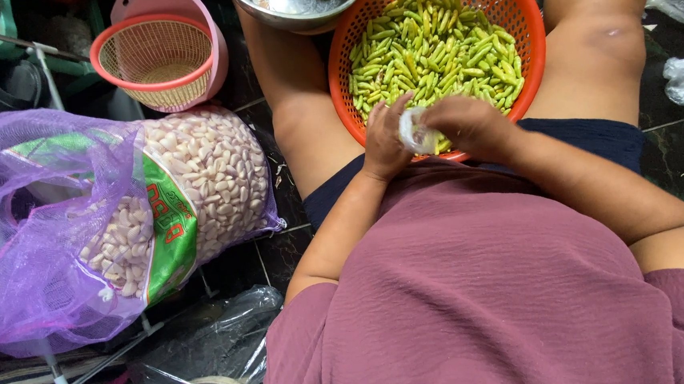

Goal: The person places green peppers from a red basket into small plastic bags by hand and ties the bags shut.

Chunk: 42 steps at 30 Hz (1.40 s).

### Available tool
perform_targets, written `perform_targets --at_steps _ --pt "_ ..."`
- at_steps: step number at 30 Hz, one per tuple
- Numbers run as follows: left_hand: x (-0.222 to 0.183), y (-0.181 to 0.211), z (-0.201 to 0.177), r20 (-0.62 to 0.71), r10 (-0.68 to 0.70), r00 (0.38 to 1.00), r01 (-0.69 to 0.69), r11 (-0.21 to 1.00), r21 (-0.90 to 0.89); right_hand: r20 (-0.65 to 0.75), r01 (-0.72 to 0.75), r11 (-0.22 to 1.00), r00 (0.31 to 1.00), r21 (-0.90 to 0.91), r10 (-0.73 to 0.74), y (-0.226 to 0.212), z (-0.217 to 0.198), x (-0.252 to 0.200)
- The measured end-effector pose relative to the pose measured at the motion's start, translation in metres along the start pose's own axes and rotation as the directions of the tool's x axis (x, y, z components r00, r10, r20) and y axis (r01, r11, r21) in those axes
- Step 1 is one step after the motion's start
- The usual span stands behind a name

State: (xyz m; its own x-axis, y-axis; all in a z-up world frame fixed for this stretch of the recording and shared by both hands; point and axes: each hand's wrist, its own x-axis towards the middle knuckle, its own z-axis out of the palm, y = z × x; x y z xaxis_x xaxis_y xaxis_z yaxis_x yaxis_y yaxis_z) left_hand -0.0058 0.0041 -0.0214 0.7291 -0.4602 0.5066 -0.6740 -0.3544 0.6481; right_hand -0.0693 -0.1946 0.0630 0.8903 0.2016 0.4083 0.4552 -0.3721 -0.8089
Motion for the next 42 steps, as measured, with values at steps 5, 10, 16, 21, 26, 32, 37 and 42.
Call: perform_targets --at_steps 5,10,16,21,26,32,37,42 --pt "0.002 0.008 -0.012 -0.045 -0.052 0.998 0.055 0.996 0.066 -0.115 -0.332 0.836 0.942 -0.436 0.315 0.062 -0.042 0.025" --pt "0.005 0.011 -0.016 -0.122 -0.071 0.990 0.085 0.990 0.112 -0.088 -0.530 0.420 0.691 -0.737 0.718 0.106 -0.037 0.034" --pt "0.006 0.010 -0.019 -0.143 -0.095 0.985 0.109 0.989 0.096 -0.029 -0.496 0.335 0.592 -0.801 0.806 0.085 -0.034 0.054" --pt "0.007 0.012 -0.017 -0.142 -0.098 0.985 0.115 0.986 0.121 0.040 -0.524 0.362 0.527 -0.771 0.849 0.070 -0.036 0.060" --pt "0.007 0.009 -0.013 -0.127 -0.130 0.983 0.146 0.981 0.130 0.135 -0.527 0.405 0.476 -0.747 0.869 0.067 -0.044 0.071" --pt "0.017 0.015 -0.014 -0.108 -0.248 0.963 0.257 0.963 0.079 0.196 -0.498 0.407 0.422 -0.766 0.885 0.070 -0.040 0.077" --pt "0.042 0.009 -0.016 -0.068 -0.402 0.913 0.403 0.915 0.002 0.271 -0.716 0.422 0.324 -0.556 0.906 0.031 -0.061 0.104" --pt "0.058 0.000 -0.009 0.013 -0.500 0.866 0.499 0.865 0.046 0.391 -0.806 0.592 0.543 -0.006 0.744 0.048 -0.082 0.122"
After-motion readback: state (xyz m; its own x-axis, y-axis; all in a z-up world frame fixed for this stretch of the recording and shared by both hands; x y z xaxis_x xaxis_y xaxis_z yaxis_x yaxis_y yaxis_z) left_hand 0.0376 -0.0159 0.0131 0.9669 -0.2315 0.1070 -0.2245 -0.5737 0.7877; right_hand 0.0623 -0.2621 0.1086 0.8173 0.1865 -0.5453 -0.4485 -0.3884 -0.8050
